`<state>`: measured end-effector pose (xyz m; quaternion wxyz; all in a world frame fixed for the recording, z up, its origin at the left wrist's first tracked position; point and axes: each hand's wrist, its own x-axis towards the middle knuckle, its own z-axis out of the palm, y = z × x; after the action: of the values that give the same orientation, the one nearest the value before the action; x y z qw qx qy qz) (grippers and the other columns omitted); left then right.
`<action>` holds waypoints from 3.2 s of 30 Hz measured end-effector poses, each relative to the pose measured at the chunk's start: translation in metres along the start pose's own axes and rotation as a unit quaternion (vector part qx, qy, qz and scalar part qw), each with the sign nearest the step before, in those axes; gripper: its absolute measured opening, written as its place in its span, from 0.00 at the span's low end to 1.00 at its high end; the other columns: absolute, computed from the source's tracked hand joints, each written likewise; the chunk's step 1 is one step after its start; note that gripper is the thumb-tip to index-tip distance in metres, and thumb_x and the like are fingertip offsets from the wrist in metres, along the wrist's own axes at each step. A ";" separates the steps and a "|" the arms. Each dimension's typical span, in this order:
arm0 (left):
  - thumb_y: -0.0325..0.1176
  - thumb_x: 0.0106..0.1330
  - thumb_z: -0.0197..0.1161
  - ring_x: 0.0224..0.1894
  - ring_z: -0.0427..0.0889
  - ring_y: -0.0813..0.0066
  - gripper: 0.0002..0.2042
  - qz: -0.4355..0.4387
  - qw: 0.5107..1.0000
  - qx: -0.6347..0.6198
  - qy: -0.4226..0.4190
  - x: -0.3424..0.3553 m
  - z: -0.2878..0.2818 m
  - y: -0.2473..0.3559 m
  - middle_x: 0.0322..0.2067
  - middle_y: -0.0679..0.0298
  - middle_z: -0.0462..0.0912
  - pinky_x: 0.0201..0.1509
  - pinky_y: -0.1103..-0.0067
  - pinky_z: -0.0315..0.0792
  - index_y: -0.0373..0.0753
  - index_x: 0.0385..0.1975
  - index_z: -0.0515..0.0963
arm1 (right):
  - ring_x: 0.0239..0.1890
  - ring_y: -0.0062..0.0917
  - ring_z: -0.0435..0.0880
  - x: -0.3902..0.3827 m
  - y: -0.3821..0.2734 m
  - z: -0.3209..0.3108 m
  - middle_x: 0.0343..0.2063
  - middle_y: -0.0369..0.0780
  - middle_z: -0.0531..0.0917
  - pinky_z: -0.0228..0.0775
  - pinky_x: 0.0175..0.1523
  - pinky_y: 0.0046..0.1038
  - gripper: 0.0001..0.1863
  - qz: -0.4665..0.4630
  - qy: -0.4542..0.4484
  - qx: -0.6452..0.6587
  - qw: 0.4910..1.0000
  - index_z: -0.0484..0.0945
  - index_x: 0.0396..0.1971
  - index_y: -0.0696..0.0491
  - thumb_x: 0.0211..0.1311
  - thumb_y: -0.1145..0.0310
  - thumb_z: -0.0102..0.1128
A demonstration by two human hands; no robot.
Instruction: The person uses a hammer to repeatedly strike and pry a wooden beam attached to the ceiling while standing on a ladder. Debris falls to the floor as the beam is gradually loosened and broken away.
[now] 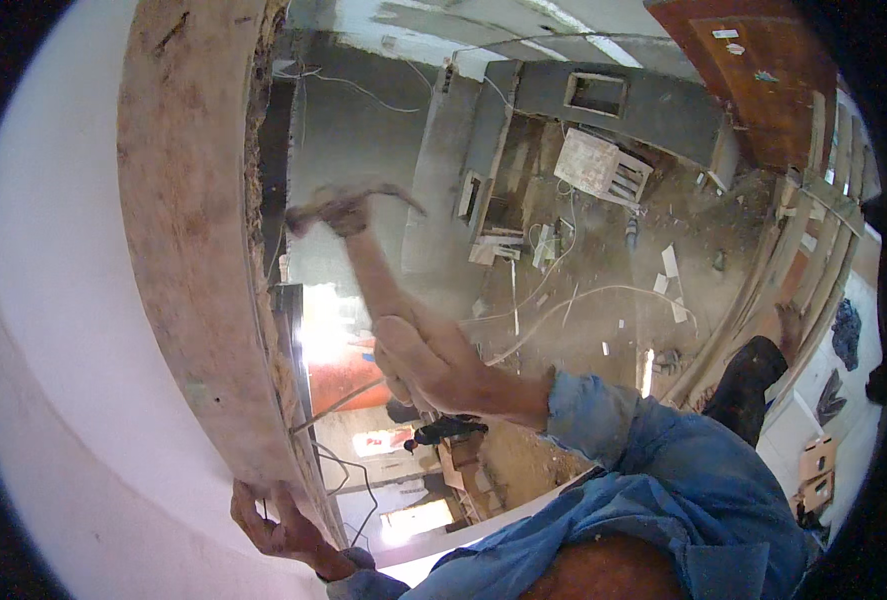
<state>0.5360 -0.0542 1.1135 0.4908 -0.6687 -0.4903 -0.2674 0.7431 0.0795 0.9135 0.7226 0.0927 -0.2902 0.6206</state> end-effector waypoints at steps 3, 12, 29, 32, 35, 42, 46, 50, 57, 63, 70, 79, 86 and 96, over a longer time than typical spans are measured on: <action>0.26 0.53 0.69 0.48 0.78 0.58 0.23 0.004 0.999 0.032 -0.005 -0.001 -0.002 0.002 0.45 0.53 0.80 0.54 0.66 0.74 0.30 0.52 0.79 | 0.20 0.17 0.70 0.001 -0.005 -0.003 0.21 0.34 0.70 0.62 0.24 0.28 0.23 0.020 -0.017 -0.041 0.999 0.70 0.40 0.59 0.73 0.50 0.46; 0.27 0.55 0.69 0.48 0.78 0.57 0.23 0.000 1.000 0.001 -0.009 -0.003 -0.004 -0.005 0.46 0.51 0.80 0.54 0.65 0.73 0.28 0.52 0.78 | 0.26 0.23 0.74 0.004 0.003 -0.003 0.22 0.39 0.73 0.67 0.32 0.33 0.24 0.003 0.005 -0.119 0.993 0.70 0.37 0.59 0.73 0.49 0.45; 0.28 0.56 0.70 0.46 0.79 0.61 0.22 -0.015 1.000 -0.007 0.000 -0.002 -0.005 0.005 0.45 0.52 0.81 0.51 0.66 0.76 0.27 0.51 0.79 | 0.24 0.37 0.74 -0.038 0.030 0.008 0.21 0.47 0.73 0.65 0.34 0.40 0.22 0.032 -0.057 -0.158 0.985 0.70 0.36 0.58 0.72 0.50 0.49; 0.27 0.55 0.70 0.46 0.79 0.60 0.22 -0.014 0.999 -0.038 0.003 -0.002 -0.004 0.005 0.45 0.53 0.81 0.50 0.66 0.76 0.27 0.51 0.79 | 0.25 0.36 0.74 -0.040 0.029 0.009 0.22 0.48 0.73 0.66 0.35 0.40 0.23 0.017 -0.028 -0.097 0.995 0.70 0.36 0.58 0.72 0.49 0.49; 0.27 0.55 0.70 0.46 0.79 0.60 0.22 -0.010 1.000 -0.012 -0.006 -0.003 -0.006 0.005 0.46 0.52 0.81 0.51 0.66 0.76 0.28 0.51 0.79 | 0.26 0.32 0.74 -0.045 0.025 0.011 0.23 0.45 0.73 0.66 0.35 0.39 0.22 0.025 -0.023 -0.067 0.997 0.70 0.36 0.58 0.71 0.50 0.51; 0.25 0.54 0.74 0.50 0.80 0.57 0.21 -0.014 1.000 -0.012 -0.007 -0.005 -0.006 0.005 0.49 0.51 0.81 0.55 0.65 0.76 0.29 0.49 0.80 | 0.28 0.26 0.74 -0.046 0.032 0.009 0.24 0.40 0.73 0.68 0.35 0.36 0.17 0.057 0.008 0.014 0.998 0.71 0.36 0.58 0.69 0.56 0.56; 0.24 0.53 0.73 0.49 0.80 0.58 0.21 0.001 1.000 0.012 -0.011 -0.004 -0.006 0.006 0.49 0.52 0.81 0.55 0.67 0.76 0.29 0.49 0.80 | 0.27 0.29 0.76 -0.041 0.036 0.010 0.25 0.41 0.75 0.69 0.36 0.36 0.18 0.038 -0.031 -0.157 0.986 0.71 0.36 0.57 0.70 0.54 0.55; 0.23 0.52 0.72 0.48 0.80 0.59 0.22 -0.015 1.000 0.005 -0.009 -0.002 -0.006 0.009 0.48 0.53 0.81 0.53 0.68 0.76 0.29 0.50 0.79 | 0.29 0.40 0.79 -0.041 0.033 0.010 0.26 0.48 0.77 0.69 0.37 0.42 0.21 0.034 -0.010 -0.135 0.990 0.71 0.39 0.58 0.71 0.51 0.50; 0.25 0.53 0.71 0.47 0.80 0.62 0.22 -0.036 0.999 0.019 -0.017 0.001 -0.009 0.014 0.46 0.56 0.81 0.54 0.68 0.75 0.31 0.50 0.80 | 0.27 0.44 0.78 -0.035 0.044 0.008 0.26 0.51 0.75 0.68 0.36 0.44 0.22 0.065 -0.050 -0.234 0.969 0.71 0.38 0.59 0.73 0.51 0.48; 0.27 0.57 0.71 0.49 0.79 0.61 0.20 -0.056 0.998 0.002 -0.019 -0.001 -0.010 0.016 0.46 0.55 0.81 0.54 0.68 0.75 0.31 0.51 0.80 | 0.28 0.42 0.79 -0.037 0.053 0.010 0.28 0.51 0.75 0.68 0.35 0.43 0.23 0.018 -0.044 -0.189 0.981 0.70 0.41 0.59 0.74 0.49 0.46; 0.27 0.57 0.72 0.48 0.79 0.64 0.21 -0.055 0.998 -0.024 -0.019 -0.002 -0.010 0.014 0.46 0.57 0.80 0.53 0.68 0.75 0.31 0.51 0.79 | 0.29 0.37 0.80 -0.039 0.048 0.014 0.29 0.49 0.76 0.69 0.36 0.41 0.22 0.053 -0.007 -0.107 0.993 0.70 0.43 0.58 0.73 0.51 0.47; 0.25 0.58 0.71 0.48 0.79 0.64 0.21 -0.048 0.999 -0.007 -0.022 -0.001 -0.010 0.013 0.47 0.57 0.80 0.54 0.69 0.75 0.30 0.52 0.78 | 0.26 0.34 0.78 -0.030 0.058 0.016 0.24 0.46 0.76 0.69 0.34 0.41 0.23 0.105 -0.018 -0.078 0.991 0.71 0.40 0.60 0.73 0.50 0.48; 0.25 0.57 0.72 0.49 0.79 0.65 0.21 -0.064 0.997 -0.022 -0.021 -0.001 -0.010 0.017 0.48 0.56 0.80 0.55 0.69 0.75 0.29 0.51 0.79 | 0.24 0.36 0.78 -0.032 0.059 0.017 0.23 0.45 0.77 0.70 0.32 0.41 0.24 0.135 -0.039 -0.174 0.975 0.70 0.40 0.61 0.73 0.50 0.49; 0.22 0.57 0.70 0.51 0.78 0.65 0.20 -0.076 0.997 -0.016 -0.014 -0.001 -0.009 0.021 0.48 0.57 0.79 0.56 0.69 0.74 0.29 0.51 0.79 | 0.28 0.40 0.83 -0.030 0.047 0.023 0.24 0.49 0.80 0.72 0.35 0.41 0.22 0.127 -0.033 -0.168 0.977 0.70 0.42 0.60 0.73 0.51 0.49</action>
<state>0.5555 -0.0636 1.1077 0.4512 -0.6410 -0.5423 -0.3024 0.6891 0.0531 0.9059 0.6330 -0.0478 -0.4233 0.6465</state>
